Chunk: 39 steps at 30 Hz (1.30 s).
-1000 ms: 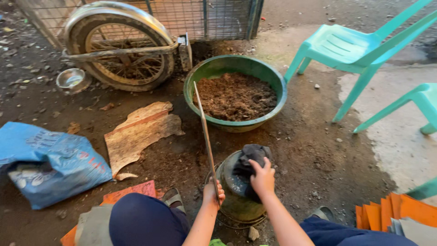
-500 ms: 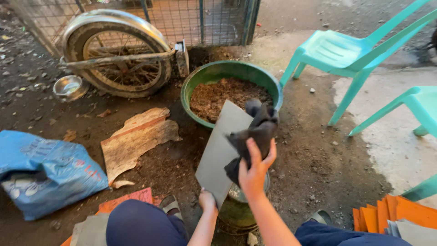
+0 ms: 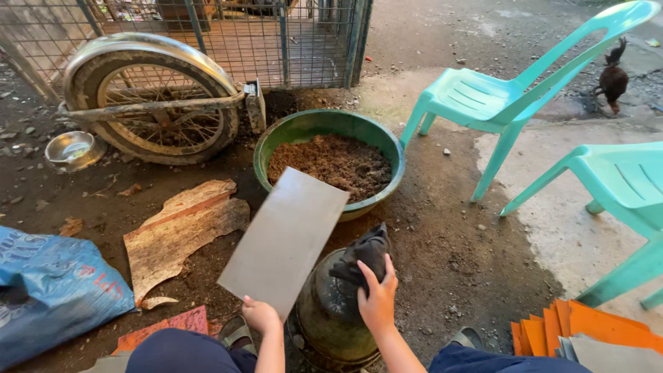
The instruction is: The person sits on a small stool and wipes rectangular metal sheets with a dark cloth. They handle the sheets one at a time, wiping each side and stacking them on the ground.
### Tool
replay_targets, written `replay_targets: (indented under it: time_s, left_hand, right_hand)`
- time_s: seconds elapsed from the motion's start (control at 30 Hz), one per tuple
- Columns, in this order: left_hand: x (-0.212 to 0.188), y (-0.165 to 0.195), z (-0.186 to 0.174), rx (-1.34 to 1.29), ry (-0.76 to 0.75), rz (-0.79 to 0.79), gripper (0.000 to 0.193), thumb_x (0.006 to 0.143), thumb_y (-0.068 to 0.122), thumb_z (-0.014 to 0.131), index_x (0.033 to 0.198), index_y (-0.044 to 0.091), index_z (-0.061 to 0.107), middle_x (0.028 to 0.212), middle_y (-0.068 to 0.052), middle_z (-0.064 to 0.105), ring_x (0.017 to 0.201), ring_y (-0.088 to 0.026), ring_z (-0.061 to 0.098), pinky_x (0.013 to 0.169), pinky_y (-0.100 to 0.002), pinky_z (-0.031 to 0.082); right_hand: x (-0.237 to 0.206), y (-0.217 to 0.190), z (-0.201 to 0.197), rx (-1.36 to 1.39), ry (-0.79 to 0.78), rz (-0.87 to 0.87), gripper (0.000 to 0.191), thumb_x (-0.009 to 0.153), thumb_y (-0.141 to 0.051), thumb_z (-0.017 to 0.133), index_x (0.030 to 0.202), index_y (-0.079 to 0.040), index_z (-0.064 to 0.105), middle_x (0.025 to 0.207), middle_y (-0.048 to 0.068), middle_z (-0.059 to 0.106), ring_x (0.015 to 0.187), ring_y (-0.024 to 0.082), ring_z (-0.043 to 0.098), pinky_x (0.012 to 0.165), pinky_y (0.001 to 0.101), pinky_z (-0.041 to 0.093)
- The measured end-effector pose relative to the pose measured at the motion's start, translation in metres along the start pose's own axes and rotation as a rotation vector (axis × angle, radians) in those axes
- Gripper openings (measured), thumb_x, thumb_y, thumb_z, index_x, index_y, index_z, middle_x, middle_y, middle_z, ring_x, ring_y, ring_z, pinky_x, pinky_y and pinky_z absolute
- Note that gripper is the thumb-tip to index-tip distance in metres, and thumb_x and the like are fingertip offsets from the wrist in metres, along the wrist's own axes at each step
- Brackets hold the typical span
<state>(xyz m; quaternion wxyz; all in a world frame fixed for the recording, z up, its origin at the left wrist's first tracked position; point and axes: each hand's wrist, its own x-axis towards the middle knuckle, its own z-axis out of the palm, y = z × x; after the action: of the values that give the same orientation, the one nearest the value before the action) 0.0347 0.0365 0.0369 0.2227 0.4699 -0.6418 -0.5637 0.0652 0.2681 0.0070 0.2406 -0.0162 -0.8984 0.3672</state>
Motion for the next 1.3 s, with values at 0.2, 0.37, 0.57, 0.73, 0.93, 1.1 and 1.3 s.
replay_targets:
  time_s: [0.2,0.37,0.57,0.73,0.93,1.1,1.3]
  left_hand:
    - [0.020,-0.006,0.002,-0.138,0.040,0.213,0.048,0.115,0.030,0.040,0.122,-0.013,0.060,0.114,-0.032,0.067,0.105,-0.045,0.064,0.091,-0.049,0.050]
    - [0.007,-0.008,0.018,-0.128,-0.246,0.362,0.047,0.110,0.031,0.042,0.119,-0.010,0.063,0.113,-0.029,0.070,0.102,-0.039,0.067,0.089,-0.044,0.050]
    - [-0.026,-0.015,0.038,-0.444,-1.067,0.325,0.048,0.115,0.036,0.052,0.141,-0.004,0.048,0.125,-0.019,0.066,0.109,-0.022,0.063,0.099,-0.034,0.050]
    - [-0.039,-0.014,0.049,-0.373,-1.194,0.059,0.054,0.108,0.039,0.045,0.155,0.014,0.040,0.100,-0.016,0.071,0.073,-0.019,0.066,0.066,-0.031,0.052]
    - [-0.035,-0.037,0.064,-0.158,-1.101,0.063,0.045,0.112,0.025,0.044,0.154,0.011,0.039,0.113,-0.017,0.072,0.082,-0.021,0.069,0.069,-0.028,0.051]
    - [0.000,-0.051,0.084,-0.092,-1.093,0.073,0.049,0.115,0.021,0.039,0.162,0.015,0.028,0.118,-0.024,0.068,0.083,-0.030,0.069,0.063,-0.033,0.052]
    - [0.018,-0.051,0.089,0.001,-1.028,0.018,0.050,0.114,0.023,0.037,0.163,0.020,0.022,0.123,-0.026,0.065,0.087,-0.031,0.070,0.064,-0.038,0.054]
  right_hand:
    - [0.025,0.018,-0.009,-0.160,-0.646,0.193,0.061,0.093,-0.034,0.075,0.148,-0.030,0.050,0.166,0.015,0.019,0.155,0.039,0.018,0.119,0.0588,0.022]
    - [0.021,0.007,-0.032,1.334,-0.314,0.571,0.064,0.088,-0.026,0.068,0.147,-0.023,0.043,0.152,0.010,0.054,0.136,0.031,0.057,0.107,0.0505,0.048]
    - [-0.005,-0.008,-0.099,1.508,0.117,0.607,0.039,0.095,-0.015,0.066,0.131,-0.002,0.059,0.127,0.011,0.070,0.110,0.026,0.071,0.092,0.0491,0.061]
    - [-0.022,0.036,-0.212,1.569,0.572,0.481,0.032,0.100,-0.016,0.065,0.130,-0.008,0.062,0.124,0.008,0.071,0.108,0.023,0.070,0.090,0.0408,0.059]
    - [-0.054,0.154,-0.335,1.535,0.928,0.327,0.032,0.105,-0.022,0.061,0.133,-0.005,0.059,0.129,0.012,0.070,0.116,0.025,0.070,0.097,0.0406,0.058]
    - [-0.112,0.229,-0.352,1.453,1.206,0.488,0.039,0.106,-0.019,0.056,0.144,-0.010,0.051,0.142,0.016,0.060,0.124,0.034,0.064,0.096,0.0509,0.056]
    - [-0.165,0.265,-0.356,1.397,1.360,0.490,0.040,0.106,-0.024,0.052,0.144,-0.012,0.050,0.146,0.012,0.059,0.128,0.037,0.063,0.094,0.0548,0.056]
